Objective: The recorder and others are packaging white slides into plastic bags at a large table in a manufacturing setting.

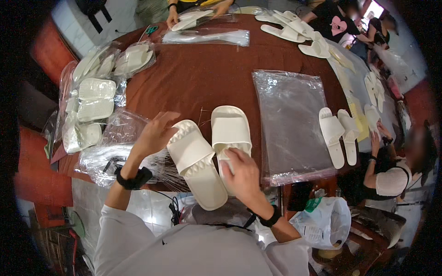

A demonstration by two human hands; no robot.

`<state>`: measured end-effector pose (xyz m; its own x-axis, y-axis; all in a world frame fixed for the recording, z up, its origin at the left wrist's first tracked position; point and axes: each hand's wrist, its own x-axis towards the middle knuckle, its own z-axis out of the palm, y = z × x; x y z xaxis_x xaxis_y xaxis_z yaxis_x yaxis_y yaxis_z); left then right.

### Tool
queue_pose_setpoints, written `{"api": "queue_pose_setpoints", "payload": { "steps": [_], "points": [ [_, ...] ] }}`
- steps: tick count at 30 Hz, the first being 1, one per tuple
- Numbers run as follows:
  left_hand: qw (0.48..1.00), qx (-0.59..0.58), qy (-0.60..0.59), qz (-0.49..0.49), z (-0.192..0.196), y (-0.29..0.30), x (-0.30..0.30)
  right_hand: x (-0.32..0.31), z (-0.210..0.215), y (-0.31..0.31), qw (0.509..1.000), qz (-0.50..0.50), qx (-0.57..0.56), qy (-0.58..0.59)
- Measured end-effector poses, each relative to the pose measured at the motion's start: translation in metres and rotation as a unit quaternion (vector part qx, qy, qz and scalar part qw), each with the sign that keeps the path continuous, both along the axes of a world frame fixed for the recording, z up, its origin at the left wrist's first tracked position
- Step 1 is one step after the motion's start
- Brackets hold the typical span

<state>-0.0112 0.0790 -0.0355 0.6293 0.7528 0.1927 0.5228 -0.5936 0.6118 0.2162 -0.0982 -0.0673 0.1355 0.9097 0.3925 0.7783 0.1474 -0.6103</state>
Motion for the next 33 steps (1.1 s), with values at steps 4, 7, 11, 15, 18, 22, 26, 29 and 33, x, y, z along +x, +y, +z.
{"api": "queue_pose_setpoints", "payload": {
  "steps": [4, 7, 11, 15, 18, 22, 26, 29, 33],
  "points": [
    [1.000, -0.026, 0.007, -0.005, 0.008, -0.021, -0.016, -0.016, -0.018, 0.010, 0.998, -0.002, 0.052, -0.028],
    [0.999, -0.027, 0.001, -0.018, 0.007, -0.037, -0.026, -0.024, -0.027, 0.030, 1.000, 0.014, 0.014, -0.022],
    [0.998, -0.070, 0.010, 0.001, 0.007, -0.058, -0.039, -0.034, -0.038, 0.043, 0.998, -0.035, 0.038, -0.035],
    [0.996, -0.091, -0.024, 0.008, 0.007, -0.072, -0.040, -0.032, -0.032, 0.040, 0.998, -0.059, 0.005, -0.007],
    [0.995, -0.087, -0.041, 0.031, 0.009, -0.080, -0.035, -0.025, -0.015, 0.034, 0.996, -0.074, 0.022, 0.048],
    [0.969, -0.068, -0.206, 0.116, 0.010, -0.092, -0.016, -0.005, 0.016, 0.017, 0.971, -0.083, 0.072, 0.210],
    [0.931, -0.096, -0.336, 0.107, -0.005, -0.108, 0.011, 0.018, 0.064, -0.016, 0.945, -0.063, 0.062, 0.315],
    [0.930, -0.122, -0.345, 0.045, -0.016, -0.138, 0.058, 0.052, 0.077, -0.039, 0.944, -0.067, 0.059, 0.317],
    [0.975, -0.032, -0.201, -0.085, -0.030, -0.169, 0.113, 0.108, 0.099, -0.064, 0.939, -0.167, 0.009, 0.299]
  ]
}}
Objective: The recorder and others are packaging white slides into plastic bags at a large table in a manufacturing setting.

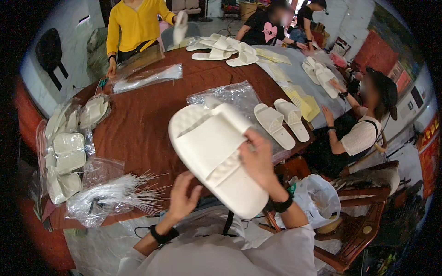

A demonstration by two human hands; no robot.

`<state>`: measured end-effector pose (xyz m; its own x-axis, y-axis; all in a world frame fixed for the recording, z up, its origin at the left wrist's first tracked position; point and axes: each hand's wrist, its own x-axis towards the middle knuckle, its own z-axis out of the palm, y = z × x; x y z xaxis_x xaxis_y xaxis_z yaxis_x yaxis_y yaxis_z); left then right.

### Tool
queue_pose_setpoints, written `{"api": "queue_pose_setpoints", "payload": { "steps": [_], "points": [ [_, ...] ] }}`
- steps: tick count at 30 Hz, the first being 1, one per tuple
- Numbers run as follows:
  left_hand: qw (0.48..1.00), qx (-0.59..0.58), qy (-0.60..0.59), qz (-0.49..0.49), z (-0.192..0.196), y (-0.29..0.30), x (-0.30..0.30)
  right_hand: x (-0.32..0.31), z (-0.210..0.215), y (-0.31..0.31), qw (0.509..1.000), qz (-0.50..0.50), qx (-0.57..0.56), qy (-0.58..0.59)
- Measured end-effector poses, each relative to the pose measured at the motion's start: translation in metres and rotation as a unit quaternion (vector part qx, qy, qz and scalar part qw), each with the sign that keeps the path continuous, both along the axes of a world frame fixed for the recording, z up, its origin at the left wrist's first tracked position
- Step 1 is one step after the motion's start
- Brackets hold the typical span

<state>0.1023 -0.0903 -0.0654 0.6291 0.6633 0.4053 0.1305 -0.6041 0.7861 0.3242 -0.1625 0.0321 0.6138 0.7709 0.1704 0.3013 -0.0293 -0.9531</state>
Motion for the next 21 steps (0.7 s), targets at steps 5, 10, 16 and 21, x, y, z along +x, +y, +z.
{"api": "queue_pose_setpoints", "payload": {
  "steps": [5, 10, 16, 21],
  "points": [
    [0.983, 0.106, 0.106, -0.107, -0.044, -0.003, 0.039, 0.120, -0.021, -0.006, 0.975, -0.114, -0.025, -0.188],
    [0.967, 0.160, 0.153, -0.124, -0.058, -0.007, 0.052, 0.246, -0.047, 0.003, 0.916, -0.219, -0.074, -0.329],
    [0.964, 0.170, 0.173, -0.111, -0.066, -0.009, 0.052, 0.362, -0.074, 0.069, 0.937, -0.115, -0.075, -0.320],
    [0.967, 0.190, 0.159, -0.061, -0.074, -0.010, 0.056, 0.424, -0.095, 0.120, 0.885, -0.085, -0.245, -0.387]
  ]
}}
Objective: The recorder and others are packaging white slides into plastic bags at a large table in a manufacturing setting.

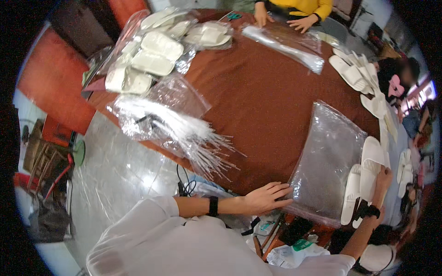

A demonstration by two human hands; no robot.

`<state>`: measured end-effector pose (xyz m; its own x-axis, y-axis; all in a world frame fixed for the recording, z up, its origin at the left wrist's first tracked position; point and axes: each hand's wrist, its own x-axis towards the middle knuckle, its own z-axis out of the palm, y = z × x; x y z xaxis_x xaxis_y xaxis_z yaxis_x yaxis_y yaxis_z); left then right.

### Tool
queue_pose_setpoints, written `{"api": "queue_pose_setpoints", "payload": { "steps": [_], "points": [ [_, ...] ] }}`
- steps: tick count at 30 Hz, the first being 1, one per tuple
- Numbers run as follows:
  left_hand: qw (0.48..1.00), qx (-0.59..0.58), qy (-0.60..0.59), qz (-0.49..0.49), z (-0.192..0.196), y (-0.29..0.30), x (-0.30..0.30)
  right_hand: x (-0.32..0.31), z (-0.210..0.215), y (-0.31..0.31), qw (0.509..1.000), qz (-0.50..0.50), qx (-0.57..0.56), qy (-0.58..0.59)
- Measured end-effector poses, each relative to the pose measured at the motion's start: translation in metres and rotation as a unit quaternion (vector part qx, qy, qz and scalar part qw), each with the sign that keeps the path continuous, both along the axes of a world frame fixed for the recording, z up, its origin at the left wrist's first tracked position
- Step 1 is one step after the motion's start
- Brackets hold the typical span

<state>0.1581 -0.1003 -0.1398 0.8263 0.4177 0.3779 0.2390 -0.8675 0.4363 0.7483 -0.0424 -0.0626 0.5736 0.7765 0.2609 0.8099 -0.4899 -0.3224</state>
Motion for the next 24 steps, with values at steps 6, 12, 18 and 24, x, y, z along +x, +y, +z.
{"api": "queue_pose_setpoints", "payload": {
  "steps": [6, 12, 18, 24],
  "points": [
    [0.999, 0.008, -0.036, 0.001, -0.006, -0.001, 0.004, -0.009, -0.038, 0.014, 0.993, 0.039, -0.086, -0.069],
    [0.998, 0.026, -0.049, 0.009, -0.009, -0.005, 0.003, -0.067, -0.021, -0.021, 0.992, 0.072, -0.039, -0.100],
    [0.999, 0.008, -0.054, 0.003, -0.010, -0.006, -0.002, -0.217, -0.020, -0.069, 0.969, 0.195, 0.104, 0.113],
    [0.990, -0.024, -0.135, 0.023, -0.015, -0.017, -0.004, -0.356, -0.022, -0.116, 0.933, 0.293, 0.079, 0.192]
  ]
}}
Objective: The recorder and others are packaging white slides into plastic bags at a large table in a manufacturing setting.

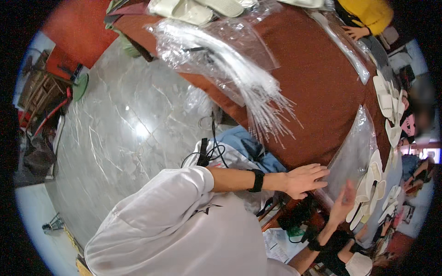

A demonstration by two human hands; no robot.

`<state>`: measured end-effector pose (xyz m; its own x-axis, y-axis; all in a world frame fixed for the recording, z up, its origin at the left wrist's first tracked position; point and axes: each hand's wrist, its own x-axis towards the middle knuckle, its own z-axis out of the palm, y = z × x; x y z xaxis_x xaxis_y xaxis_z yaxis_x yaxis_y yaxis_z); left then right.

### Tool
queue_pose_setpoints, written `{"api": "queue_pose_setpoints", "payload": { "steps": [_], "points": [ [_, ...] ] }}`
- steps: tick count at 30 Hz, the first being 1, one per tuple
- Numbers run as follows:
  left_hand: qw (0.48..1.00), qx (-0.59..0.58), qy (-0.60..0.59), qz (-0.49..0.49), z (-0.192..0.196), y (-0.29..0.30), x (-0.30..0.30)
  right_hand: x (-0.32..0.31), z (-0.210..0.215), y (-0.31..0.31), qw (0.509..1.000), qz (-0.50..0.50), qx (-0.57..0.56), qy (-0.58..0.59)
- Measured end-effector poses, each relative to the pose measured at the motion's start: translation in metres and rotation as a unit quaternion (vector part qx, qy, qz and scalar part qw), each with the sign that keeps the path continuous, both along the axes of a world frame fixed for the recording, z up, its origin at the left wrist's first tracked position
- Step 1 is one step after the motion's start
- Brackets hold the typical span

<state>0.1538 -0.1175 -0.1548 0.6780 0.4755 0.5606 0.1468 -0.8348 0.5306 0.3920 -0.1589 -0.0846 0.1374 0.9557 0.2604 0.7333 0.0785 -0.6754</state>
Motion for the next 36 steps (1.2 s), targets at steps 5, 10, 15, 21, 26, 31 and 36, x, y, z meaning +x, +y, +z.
{"api": "queue_pose_setpoints", "payload": {
  "steps": [5, 10, 15, 21, 26, 31, 36],
  "points": [
    [0.997, -0.029, -0.043, 0.053, 0.000, -0.036, -0.013, -0.061, 0.004, -0.019, 0.998, 0.009, -0.035, -0.055],
    [0.994, -0.081, -0.068, 0.022, 0.003, -0.059, -0.039, -0.082, -0.004, -0.015, 0.987, 0.050, -0.061, -0.141],
    [0.979, -0.174, 0.024, -0.100, 0.027, -0.062, -0.122, -0.121, 0.019, -0.010, 0.979, 0.081, -0.012, -0.185],
    [0.955, -0.285, 0.078, 0.032, -0.012, -0.055, -0.262, -0.176, 0.038, -0.003, 0.986, 0.094, -0.009, -0.141],
    [0.890, -0.375, 0.162, 0.203, -0.093, -0.035, -0.310, -0.201, 0.033, 0.015, 0.981, 0.139, -0.031, -0.133],
    [0.895, -0.376, 0.170, 0.171, -0.199, 0.035, -0.297, -0.206, 0.030, 0.040, 0.971, 0.168, -0.066, -0.157],
    [0.871, -0.347, 0.261, 0.230, -0.293, 0.100, -0.283, -0.219, 0.004, 0.077, 0.952, 0.212, -0.104, -0.195]
  ]
}}
